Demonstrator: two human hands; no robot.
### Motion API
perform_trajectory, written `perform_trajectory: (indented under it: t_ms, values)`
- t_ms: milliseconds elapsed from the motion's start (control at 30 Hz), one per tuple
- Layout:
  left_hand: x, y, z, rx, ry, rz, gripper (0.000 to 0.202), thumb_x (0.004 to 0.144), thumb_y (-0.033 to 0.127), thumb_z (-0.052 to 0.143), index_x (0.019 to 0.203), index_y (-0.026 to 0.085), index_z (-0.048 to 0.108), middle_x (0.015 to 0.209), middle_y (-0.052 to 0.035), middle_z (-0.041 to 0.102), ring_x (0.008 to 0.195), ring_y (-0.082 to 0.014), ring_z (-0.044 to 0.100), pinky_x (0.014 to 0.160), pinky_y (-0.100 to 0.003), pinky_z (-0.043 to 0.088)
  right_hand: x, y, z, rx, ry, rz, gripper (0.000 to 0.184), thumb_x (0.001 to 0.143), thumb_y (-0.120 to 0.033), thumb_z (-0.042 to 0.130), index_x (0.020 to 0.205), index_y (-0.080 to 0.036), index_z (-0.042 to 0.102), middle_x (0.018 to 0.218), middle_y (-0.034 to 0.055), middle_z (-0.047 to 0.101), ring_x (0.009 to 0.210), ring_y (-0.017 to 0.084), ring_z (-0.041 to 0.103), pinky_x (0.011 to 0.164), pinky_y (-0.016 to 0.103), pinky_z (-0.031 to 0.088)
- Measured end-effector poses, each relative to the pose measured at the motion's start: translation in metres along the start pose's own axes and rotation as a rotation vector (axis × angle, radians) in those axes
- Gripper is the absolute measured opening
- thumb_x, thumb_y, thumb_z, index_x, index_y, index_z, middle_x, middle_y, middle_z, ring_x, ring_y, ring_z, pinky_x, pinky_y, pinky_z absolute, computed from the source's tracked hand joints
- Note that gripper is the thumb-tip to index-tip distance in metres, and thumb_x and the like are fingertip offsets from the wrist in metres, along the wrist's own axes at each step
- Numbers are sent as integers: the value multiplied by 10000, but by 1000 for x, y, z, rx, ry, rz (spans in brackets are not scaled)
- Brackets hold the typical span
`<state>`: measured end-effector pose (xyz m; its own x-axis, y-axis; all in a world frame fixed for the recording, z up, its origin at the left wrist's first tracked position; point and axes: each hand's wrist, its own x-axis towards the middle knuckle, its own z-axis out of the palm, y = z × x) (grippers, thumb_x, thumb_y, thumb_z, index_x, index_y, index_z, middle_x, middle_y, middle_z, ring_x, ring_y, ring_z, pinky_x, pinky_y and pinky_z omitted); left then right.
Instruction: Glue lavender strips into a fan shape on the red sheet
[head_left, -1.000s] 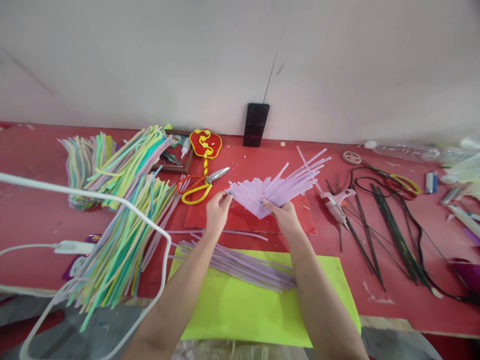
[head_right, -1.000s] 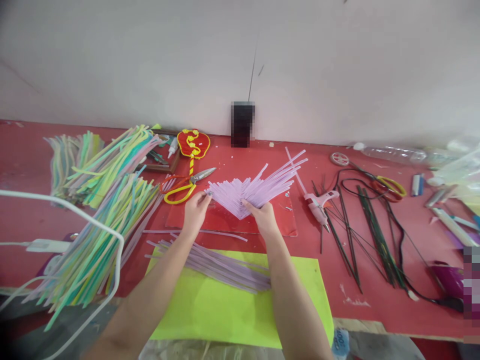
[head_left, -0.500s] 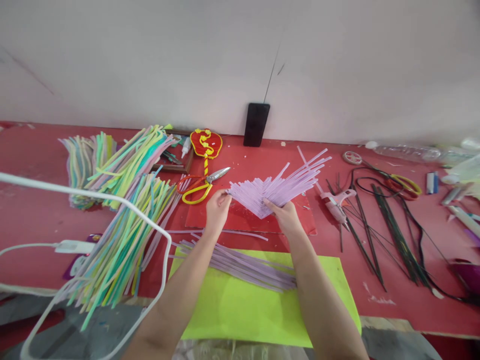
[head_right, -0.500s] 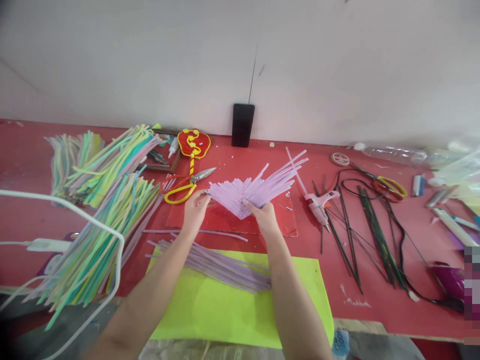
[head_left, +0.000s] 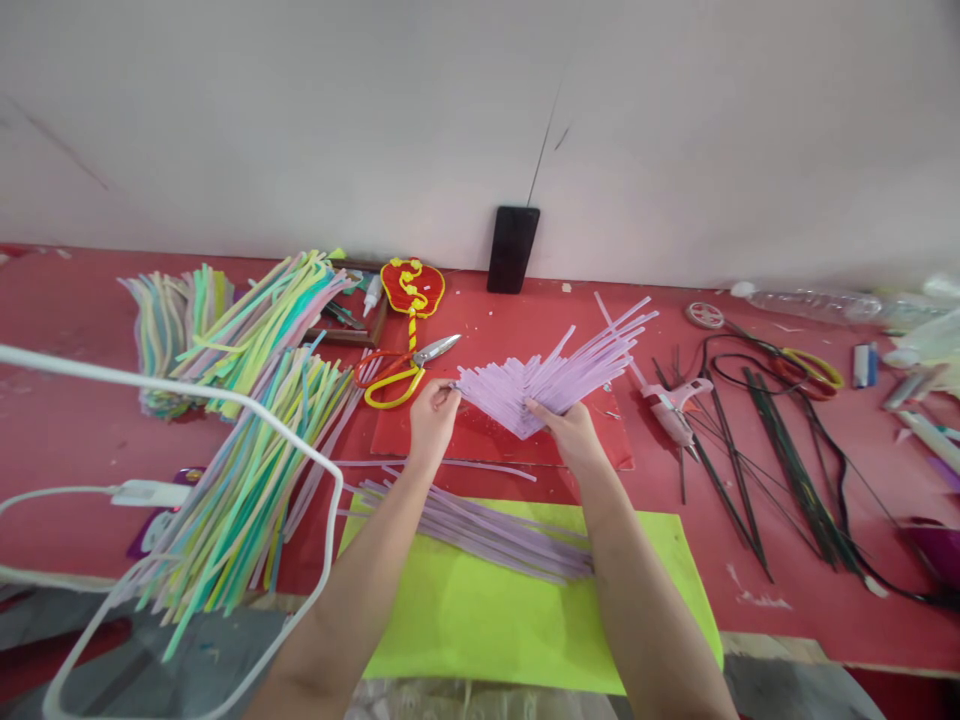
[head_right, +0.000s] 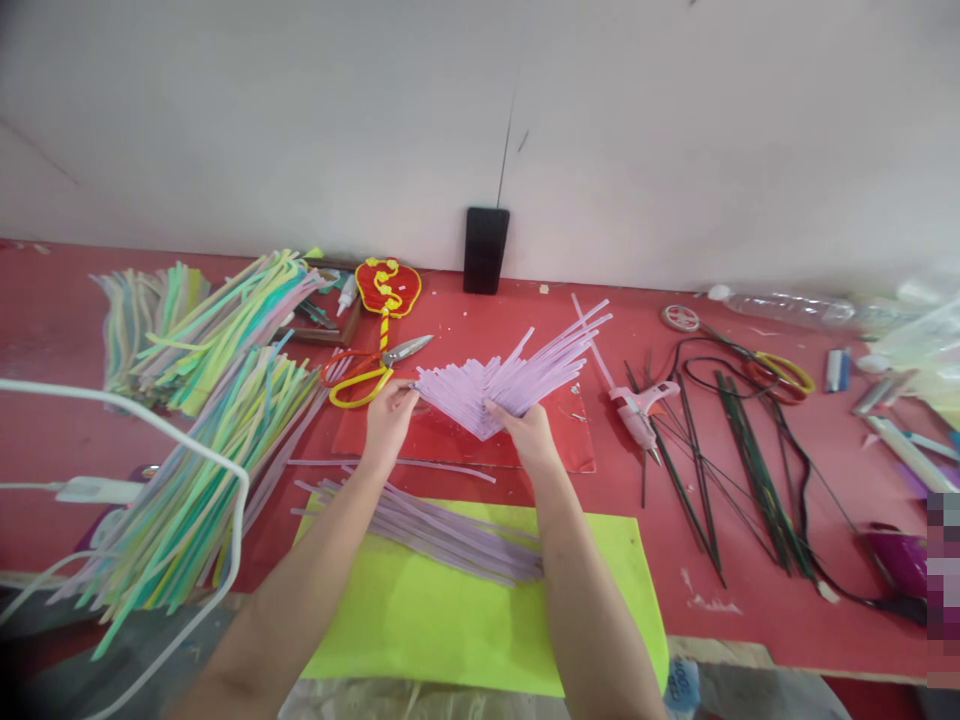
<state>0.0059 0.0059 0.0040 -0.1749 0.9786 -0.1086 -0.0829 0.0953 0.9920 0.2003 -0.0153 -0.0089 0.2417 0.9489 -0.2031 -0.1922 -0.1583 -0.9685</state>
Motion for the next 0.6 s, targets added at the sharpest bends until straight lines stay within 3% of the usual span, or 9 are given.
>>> perform_trajectory:
  t_ms: [400, 600]
  values:
    - [1, 3, 0, -64, 10, -21, 105, 704, 227, 574, 802, 188, 581, 701, 3, 655, 652, -157, 671, 649, -310, 588, 1, 2, 0, -40, 9, -21, 474, 520, -396, 848, 927, -180, 735, 1014, 67, 736, 1004, 289, 674, 909, 445, 539]
    - [4, 1, -2, -81, -20, -48, 170, 754, 330, 587, 845, 187, 597, 790, -28, 691, 711, -187, 693, 705, -370, 597, 2, 4, -1, -52, 18, -26, 508, 509, -414, 849, 945, -178, 735, 1001, 66, 740, 996, 293, 676, 900, 444, 544]
